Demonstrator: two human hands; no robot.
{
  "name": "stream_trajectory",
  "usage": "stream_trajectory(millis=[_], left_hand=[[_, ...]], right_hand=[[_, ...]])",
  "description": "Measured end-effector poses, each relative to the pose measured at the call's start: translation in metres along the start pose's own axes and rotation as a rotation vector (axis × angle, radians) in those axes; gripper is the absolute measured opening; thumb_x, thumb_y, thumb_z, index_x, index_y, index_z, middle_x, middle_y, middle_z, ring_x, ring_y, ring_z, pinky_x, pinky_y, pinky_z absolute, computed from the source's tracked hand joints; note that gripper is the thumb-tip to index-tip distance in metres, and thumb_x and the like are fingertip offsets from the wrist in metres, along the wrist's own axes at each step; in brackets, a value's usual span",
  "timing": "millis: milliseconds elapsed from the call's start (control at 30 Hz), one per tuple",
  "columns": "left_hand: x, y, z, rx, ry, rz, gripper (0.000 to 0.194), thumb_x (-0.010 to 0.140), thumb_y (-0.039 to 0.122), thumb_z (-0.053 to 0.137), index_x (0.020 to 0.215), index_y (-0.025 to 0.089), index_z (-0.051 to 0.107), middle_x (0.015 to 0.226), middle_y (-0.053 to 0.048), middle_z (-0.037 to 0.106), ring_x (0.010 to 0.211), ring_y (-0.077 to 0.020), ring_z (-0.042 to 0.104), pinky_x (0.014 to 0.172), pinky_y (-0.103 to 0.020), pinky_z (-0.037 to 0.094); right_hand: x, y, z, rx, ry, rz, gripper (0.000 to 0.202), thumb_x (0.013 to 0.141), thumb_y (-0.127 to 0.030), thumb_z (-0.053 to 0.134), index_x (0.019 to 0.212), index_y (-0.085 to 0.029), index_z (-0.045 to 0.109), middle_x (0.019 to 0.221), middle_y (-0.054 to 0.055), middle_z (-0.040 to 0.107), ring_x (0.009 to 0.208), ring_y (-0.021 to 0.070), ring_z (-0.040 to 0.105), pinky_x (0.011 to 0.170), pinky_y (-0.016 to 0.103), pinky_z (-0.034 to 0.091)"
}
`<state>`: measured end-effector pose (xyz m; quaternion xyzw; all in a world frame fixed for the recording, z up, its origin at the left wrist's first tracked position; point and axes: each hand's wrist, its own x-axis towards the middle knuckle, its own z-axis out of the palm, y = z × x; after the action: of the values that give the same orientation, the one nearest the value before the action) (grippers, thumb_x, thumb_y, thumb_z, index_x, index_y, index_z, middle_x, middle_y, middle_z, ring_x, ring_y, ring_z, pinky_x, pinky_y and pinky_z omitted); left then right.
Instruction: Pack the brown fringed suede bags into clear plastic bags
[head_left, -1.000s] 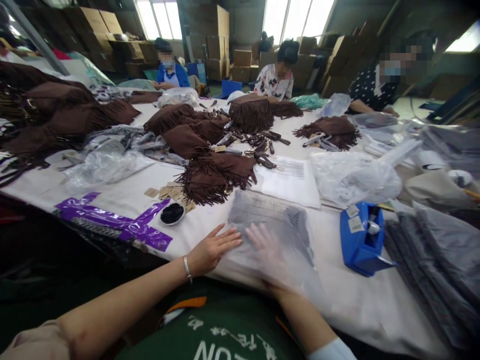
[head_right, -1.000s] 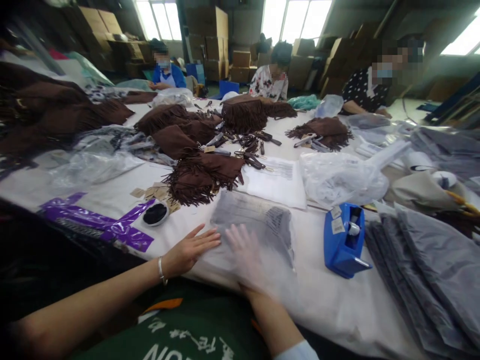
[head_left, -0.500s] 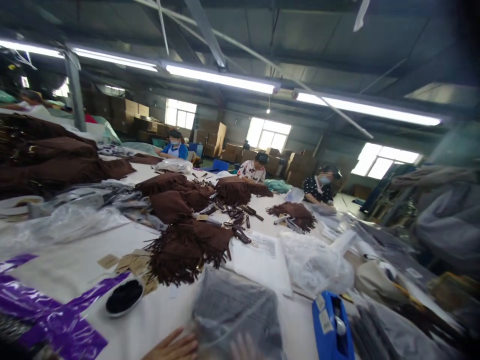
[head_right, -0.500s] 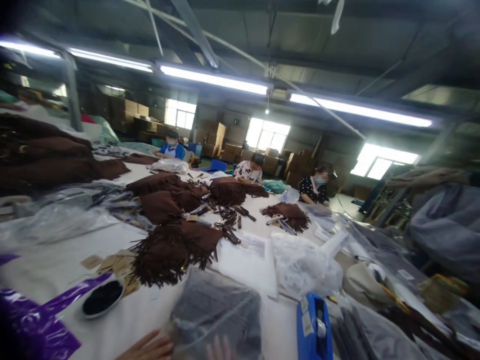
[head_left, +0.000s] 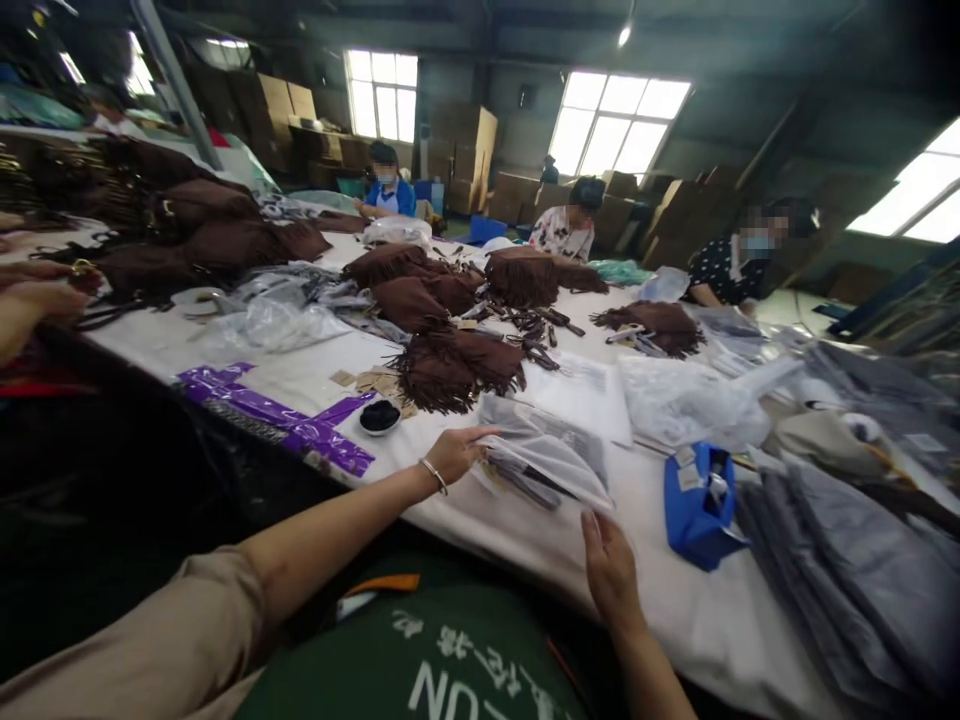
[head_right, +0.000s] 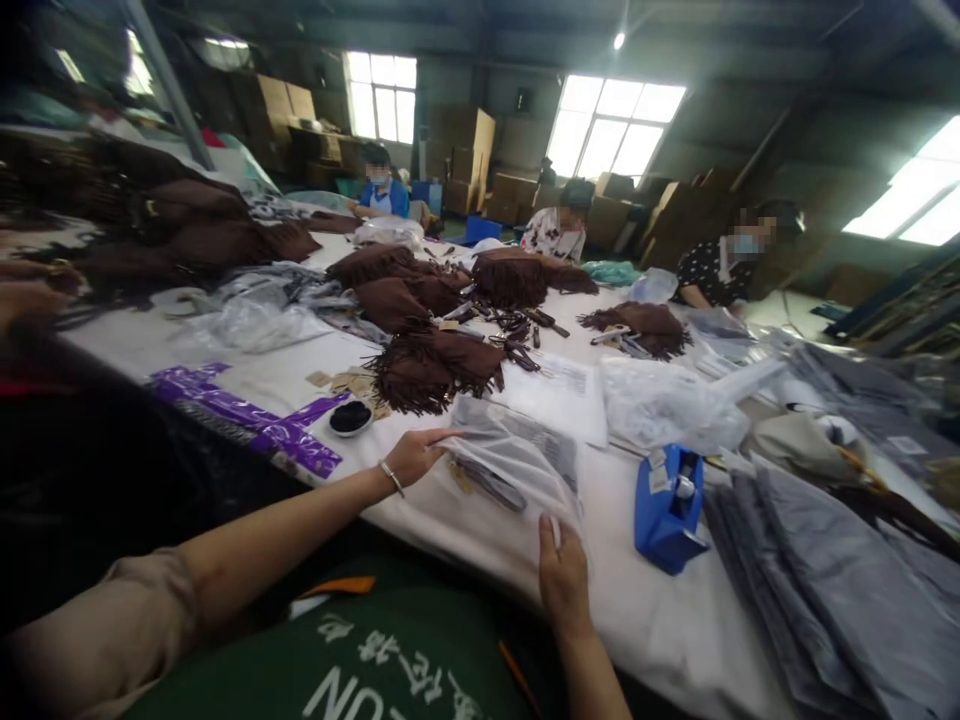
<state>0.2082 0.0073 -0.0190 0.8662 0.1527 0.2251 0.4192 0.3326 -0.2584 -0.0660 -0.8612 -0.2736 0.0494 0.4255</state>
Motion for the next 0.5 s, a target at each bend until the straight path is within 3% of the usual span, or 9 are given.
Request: stream_trajectory(millis=[100,200,267,400,500], left_hand=[[-0.014,-0.008,0.000,0.013,0.007,0.049,0.040,0.080,0.017,0.049,0.118,0.021,0.059,0.119,-0.002,0.063,0.111,-0.0185,0.058,0.102,-0.033,0.043],[-0.037,-0.026,0.000,0.041,-0.048,0.122,0.045,0.076,0.010,0.047,0.119,0.020,0.058,0.124,-0.002,0.060,0.118,-0.0167,0.053,0.107,-0.033,0.039],[-0.047,-0.034,-0.001,0.046,-0.080,0.097,0.049,0.072,0.006,0.048,0.118,0.019,0.059,0.123,-0.002,0.060,0.118,-0.0164,0.053,0.107,-0.032,0.038],[-0.046,-0.028,-0.001,0.030,-0.048,0.033,0.047,0.074,0.007,0.048,0.118,0.021,0.059,0.120,-0.002,0.062,0.114,-0.0174,0.056,0.105,-0.034,0.040],[-0.036,-0.014,0.002,0.010,-0.005,0.051,0.041,0.078,0.012,0.049,0.117,0.021,0.060,0.118,-0.002,0.064,0.111,-0.0177,0.058,0.102,-0.032,0.043]], right_hand=[[-0.005,0.014,-0.009,0.023,0.003,0.029,0.061,0.082,-0.059,0.037,0.111,-0.011,0.060,0.113,0.017,0.063,0.110,0.0288,0.056,0.099,0.045,0.041],[-0.032,0.035,-0.011,-0.046,0.003,0.063,0.057,0.079,-0.060,0.043,0.101,-0.012,0.065,0.106,0.018,0.066,0.103,0.0312,0.059,0.094,0.046,0.045],[-0.047,0.035,-0.007,-0.057,-0.023,0.018,0.055,0.080,-0.058,0.044,0.104,-0.013,0.064,0.109,0.017,0.066,0.104,0.0301,0.059,0.093,0.045,0.046],[-0.034,-0.014,0.019,-0.049,-0.298,-0.242,0.047,0.087,-0.049,0.036,0.119,-0.020,0.057,0.119,0.010,0.062,0.110,0.0238,0.057,0.096,0.040,0.045],[-0.003,-0.060,0.049,-0.221,-0.410,-0.317,0.047,0.088,-0.048,0.036,0.126,-0.023,0.051,0.116,0.011,0.063,0.104,0.0280,0.061,0.088,0.044,0.048]])
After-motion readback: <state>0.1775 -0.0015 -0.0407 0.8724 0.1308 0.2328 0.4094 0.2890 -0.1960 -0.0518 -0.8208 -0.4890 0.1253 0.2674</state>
